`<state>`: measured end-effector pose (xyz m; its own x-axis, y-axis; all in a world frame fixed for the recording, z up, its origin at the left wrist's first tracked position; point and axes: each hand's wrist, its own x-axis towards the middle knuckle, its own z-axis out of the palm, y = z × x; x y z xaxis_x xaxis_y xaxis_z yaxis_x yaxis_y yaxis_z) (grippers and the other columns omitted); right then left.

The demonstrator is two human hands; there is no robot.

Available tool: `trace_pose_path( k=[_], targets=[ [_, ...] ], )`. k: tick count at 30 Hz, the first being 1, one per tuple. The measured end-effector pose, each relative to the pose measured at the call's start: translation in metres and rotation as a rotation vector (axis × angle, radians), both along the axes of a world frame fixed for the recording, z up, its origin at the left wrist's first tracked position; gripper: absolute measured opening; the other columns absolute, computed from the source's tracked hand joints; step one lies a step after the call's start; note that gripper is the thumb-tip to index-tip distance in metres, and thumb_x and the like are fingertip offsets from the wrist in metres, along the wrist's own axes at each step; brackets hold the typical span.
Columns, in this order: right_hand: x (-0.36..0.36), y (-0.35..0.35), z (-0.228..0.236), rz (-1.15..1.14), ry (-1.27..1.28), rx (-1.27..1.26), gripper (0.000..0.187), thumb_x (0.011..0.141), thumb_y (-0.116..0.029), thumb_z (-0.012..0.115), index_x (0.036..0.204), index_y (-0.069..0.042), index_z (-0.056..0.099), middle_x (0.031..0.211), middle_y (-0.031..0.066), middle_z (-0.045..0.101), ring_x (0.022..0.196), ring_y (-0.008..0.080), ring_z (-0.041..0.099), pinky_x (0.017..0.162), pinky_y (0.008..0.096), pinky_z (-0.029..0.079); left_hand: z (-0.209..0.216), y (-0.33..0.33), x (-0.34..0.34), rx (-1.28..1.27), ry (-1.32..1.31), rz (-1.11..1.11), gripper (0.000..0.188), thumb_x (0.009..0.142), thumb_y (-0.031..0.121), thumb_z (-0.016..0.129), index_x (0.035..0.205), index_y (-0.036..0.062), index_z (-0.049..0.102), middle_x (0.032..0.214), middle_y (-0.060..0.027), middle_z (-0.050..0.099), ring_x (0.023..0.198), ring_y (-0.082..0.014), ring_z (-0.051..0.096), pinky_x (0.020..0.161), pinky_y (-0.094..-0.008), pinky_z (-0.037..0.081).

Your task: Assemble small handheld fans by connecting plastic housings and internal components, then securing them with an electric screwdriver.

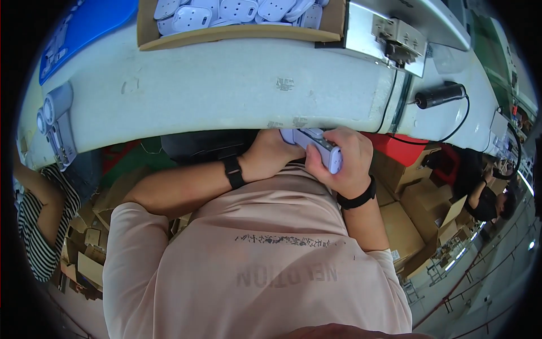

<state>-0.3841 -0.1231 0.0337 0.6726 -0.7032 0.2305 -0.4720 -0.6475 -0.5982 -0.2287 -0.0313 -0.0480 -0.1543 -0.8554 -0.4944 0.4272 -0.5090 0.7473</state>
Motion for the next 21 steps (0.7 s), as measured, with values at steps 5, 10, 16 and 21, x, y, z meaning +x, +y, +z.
trace_pose_path(
  k=[5,10,16,21],
  targets=[
    [0.000,-0.005,0.004,0.042,0.003,0.114,0.038,0.072,-0.012,0.083,0.098,-0.002,0.058,0.071,0.0102,0.060,0.055,0.0283,0.060,0.050,0.0360,0.047,0.005,0.001,0.000,-0.042,-0.039,-0.033,0.037,0.084,-0.002,0.077,0.120,0.0027,0.066,0.117,-0.0043,0.069,0.106,-0.0150,0.065,0.093,-0.0335,0.054],
    [0.003,-0.010,0.006,0.046,0.012,0.152,0.037,0.073,-0.012,0.083,0.098,-0.003,0.058,0.070,0.0102,0.060,0.054,0.0281,0.060,0.050,0.0357,0.047,0.011,-0.001,-0.005,0.029,0.090,0.039,0.036,0.086,0.000,0.078,0.120,0.0029,0.066,0.117,-0.0046,0.069,0.105,-0.0144,0.065,0.093,-0.0328,0.054],
    [0.008,-0.006,0.004,-0.002,-0.059,0.046,0.035,0.073,-0.013,0.084,0.096,-0.005,0.060,0.071,0.0100,0.062,0.056,0.0286,0.063,0.051,0.0350,0.048,0.014,-0.005,-0.003,0.043,0.014,0.077,0.043,0.083,0.004,0.082,0.122,0.0027,0.065,0.119,-0.0063,0.069,0.109,-0.0152,0.065,0.094,-0.0332,0.054],
    [0.003,0.007,0.004,-0.099,-0.032,0.042,0.031,0.075,-0.015,0.084,0.095,-0.005,0.062,0.074,0.0104,0.064,0.059,0.0289,0.065,0.054,0.0350,0.050,0.014,-0.014,-0.004,0.032,0.101,0.085,0.053,0.080,0.004,0.084,0.128,0.0030,0.062,0.124,-0.0069,0.067,0.114,-0.0161,0.064,0.097,-0.0337,0.054]
  ],
)
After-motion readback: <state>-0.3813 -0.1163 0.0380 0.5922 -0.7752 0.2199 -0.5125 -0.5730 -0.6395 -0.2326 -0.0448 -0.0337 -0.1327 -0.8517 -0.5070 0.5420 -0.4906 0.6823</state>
